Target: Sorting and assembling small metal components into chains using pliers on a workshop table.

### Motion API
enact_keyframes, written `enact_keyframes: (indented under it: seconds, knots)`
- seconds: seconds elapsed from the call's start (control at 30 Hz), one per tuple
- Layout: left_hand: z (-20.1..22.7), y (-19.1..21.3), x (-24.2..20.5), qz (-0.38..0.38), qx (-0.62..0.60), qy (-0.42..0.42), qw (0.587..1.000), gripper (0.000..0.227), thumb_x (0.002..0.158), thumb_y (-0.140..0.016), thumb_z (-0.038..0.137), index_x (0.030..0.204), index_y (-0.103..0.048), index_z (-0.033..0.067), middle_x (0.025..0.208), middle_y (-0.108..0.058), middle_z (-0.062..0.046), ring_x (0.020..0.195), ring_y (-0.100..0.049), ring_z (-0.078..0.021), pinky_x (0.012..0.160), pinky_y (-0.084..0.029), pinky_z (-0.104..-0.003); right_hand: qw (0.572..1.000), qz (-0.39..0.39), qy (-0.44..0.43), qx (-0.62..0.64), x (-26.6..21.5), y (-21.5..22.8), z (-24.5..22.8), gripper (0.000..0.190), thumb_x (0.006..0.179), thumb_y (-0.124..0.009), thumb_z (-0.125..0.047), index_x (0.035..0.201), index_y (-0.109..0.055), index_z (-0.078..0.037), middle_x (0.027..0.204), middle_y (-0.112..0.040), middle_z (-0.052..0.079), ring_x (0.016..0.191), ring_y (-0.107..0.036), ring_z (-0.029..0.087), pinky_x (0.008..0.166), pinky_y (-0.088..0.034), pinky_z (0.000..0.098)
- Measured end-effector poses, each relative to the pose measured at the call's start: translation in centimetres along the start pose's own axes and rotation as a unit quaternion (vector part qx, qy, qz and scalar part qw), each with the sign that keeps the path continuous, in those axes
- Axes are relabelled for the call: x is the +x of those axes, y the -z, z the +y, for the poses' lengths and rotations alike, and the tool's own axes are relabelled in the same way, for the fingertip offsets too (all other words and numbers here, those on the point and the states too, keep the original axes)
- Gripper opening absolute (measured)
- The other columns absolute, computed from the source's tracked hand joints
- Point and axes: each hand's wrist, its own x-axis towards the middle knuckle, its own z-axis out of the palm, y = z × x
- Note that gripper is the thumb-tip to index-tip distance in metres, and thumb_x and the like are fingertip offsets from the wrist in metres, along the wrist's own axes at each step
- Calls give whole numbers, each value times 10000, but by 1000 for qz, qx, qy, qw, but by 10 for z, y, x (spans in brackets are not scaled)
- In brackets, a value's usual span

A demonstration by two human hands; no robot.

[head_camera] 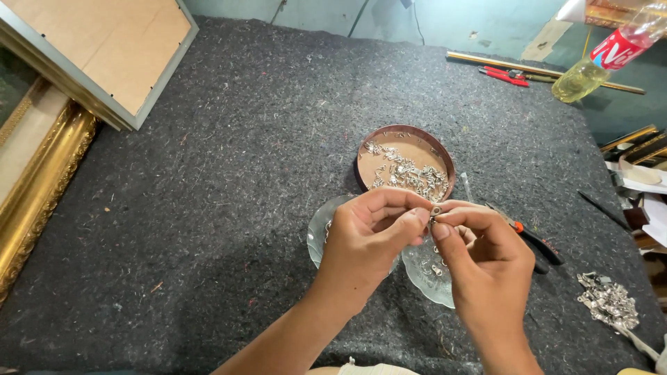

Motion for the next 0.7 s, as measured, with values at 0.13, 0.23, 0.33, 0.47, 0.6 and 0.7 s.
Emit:
enact_keyframes:
  seconds: [0.13,0.23,0.33,0.47,0.6,0.7]
  knots:
    - [12,-2,-4,4,38,48,998,195,721,-566,145,848,-644,18,708,-621,-79,641,-594,-117,629,-525,-220,999,22,-27,14,0,0,-2,46,786,-594,-30,828,-576,-37,904,-602,124,939,-575,189,797,-474,305]
    - [6,-1,-3,-16,37,17,999,172,719,-602,130,835,-621,3,685,-604,-65,606,-567,-112,603,-523,-231,1000,19,-19,7,0,0,-4,37,784,-594,-20,805,-569,-37,895,-612,141,915,-588,191,761,-472,272]
    - [0,0,-2,0,33,6,999,133,720,-635,102,823,-647,19,709,-633,-59,614,-581,-104,604,-532,-224,1000,15,-16,12,1,1,-4,30,786,-583,-25,791,-560,-43,874,-615,122,913,-589,181,835,-469,290]
    - [-1,-2,-7,-39,112,-128,985,78,786,-586,57,858,-606,32,778,-629,-51,709,-602,-90,626,-496,-183,994,44,-72,66,1,1,-4,72,768,-555,-4,723,-531,-56,860,-599,119,820,-580,163,743,-451,254]
    - [-2,-4,-9,-41,140,-178,973,41,804,-586,51,844,-592,44,790,-610,-38,694,-578,-82,619,-481,-177,989,64,-115,71,4,1,-3,129,765,-517,9,664,-493,-68,821,-588,105,740,-541,131,682,-412,230]
    - [-1,-6,-9,-34,146,-189,971,40,800,-575,35,838,-578,46,774,-601,-35,689,-578,-87,634,-498,-189,977,68,-124,162,4,1,5,134,764,-527,33,671,-522,-63,796,-574,113,687,-516,126,620,-391,215]
